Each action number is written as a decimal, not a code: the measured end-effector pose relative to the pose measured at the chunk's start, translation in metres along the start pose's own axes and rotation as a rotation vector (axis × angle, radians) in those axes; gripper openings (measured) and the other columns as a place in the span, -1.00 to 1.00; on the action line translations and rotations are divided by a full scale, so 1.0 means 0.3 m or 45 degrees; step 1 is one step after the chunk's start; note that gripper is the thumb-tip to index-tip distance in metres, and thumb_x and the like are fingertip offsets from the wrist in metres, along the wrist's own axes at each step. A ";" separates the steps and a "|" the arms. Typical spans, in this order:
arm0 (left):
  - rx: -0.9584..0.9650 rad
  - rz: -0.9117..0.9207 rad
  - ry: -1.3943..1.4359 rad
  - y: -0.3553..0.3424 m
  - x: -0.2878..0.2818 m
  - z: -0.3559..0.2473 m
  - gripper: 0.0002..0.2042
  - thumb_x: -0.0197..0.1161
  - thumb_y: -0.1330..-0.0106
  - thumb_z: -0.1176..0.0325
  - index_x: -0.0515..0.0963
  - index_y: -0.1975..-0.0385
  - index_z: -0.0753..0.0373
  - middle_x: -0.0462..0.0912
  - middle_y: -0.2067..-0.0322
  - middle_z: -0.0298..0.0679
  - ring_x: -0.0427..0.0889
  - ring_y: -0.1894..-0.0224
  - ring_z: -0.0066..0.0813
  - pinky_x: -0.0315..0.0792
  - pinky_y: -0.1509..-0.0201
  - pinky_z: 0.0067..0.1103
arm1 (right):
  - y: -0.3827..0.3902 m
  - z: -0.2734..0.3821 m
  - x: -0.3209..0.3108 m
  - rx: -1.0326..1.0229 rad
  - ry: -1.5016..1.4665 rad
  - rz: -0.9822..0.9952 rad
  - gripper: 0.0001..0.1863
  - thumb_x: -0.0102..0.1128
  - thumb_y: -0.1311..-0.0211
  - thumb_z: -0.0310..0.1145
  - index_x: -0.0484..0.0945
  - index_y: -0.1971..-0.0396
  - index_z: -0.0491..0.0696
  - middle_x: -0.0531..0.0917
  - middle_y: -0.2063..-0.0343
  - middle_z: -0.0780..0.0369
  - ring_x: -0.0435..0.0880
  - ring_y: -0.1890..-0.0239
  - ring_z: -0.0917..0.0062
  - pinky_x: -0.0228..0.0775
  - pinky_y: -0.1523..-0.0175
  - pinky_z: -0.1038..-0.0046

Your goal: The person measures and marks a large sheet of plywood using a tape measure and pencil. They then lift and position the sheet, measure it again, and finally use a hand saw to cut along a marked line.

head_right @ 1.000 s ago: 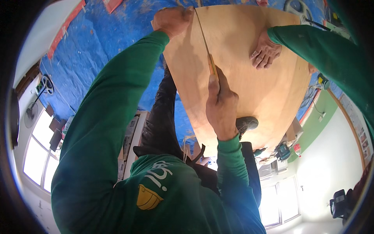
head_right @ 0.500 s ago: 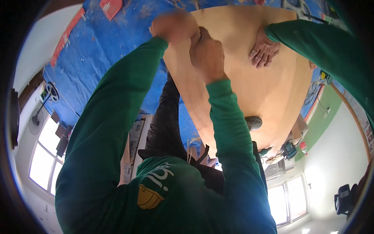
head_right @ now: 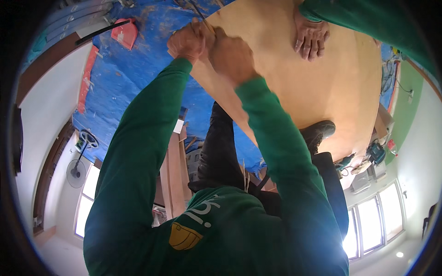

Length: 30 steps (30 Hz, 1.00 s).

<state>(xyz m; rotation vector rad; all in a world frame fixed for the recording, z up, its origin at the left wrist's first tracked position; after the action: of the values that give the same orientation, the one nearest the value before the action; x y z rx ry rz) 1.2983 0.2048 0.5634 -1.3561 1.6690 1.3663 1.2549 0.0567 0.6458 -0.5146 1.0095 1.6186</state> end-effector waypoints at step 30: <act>-0.050 -0.054 -0.040 0.003 -0.008 0.014 -0.42 -0.19 -0.61 -0.01 0.74 0.36 0.23 0.79 0.26 0.05 0.74 0.16 0.16 0.57 -0.02 -0.05 | 0.527 0.015 -0.310 0.275 -0.167 0.153 -0.64 0.10 -0.53 -0.19 0.52 -0.14 -0.10 0.67 0.61 0.00 0.72 0.55 0.03 0.53 0.41 0.03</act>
<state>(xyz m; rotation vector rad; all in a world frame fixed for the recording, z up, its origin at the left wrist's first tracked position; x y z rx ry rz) 1.2976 0.2095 0.5646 -1.3776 1.5920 1.3960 1.1352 0.0029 0.7740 -0.2028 1.1172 1.6021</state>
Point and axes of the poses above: each hand's wrist, its own y-axis away from the middle knuckle, its own x-axis out of the palm, z = x × y, the point moved 10 cm from there along -y, towards the middle knuckle
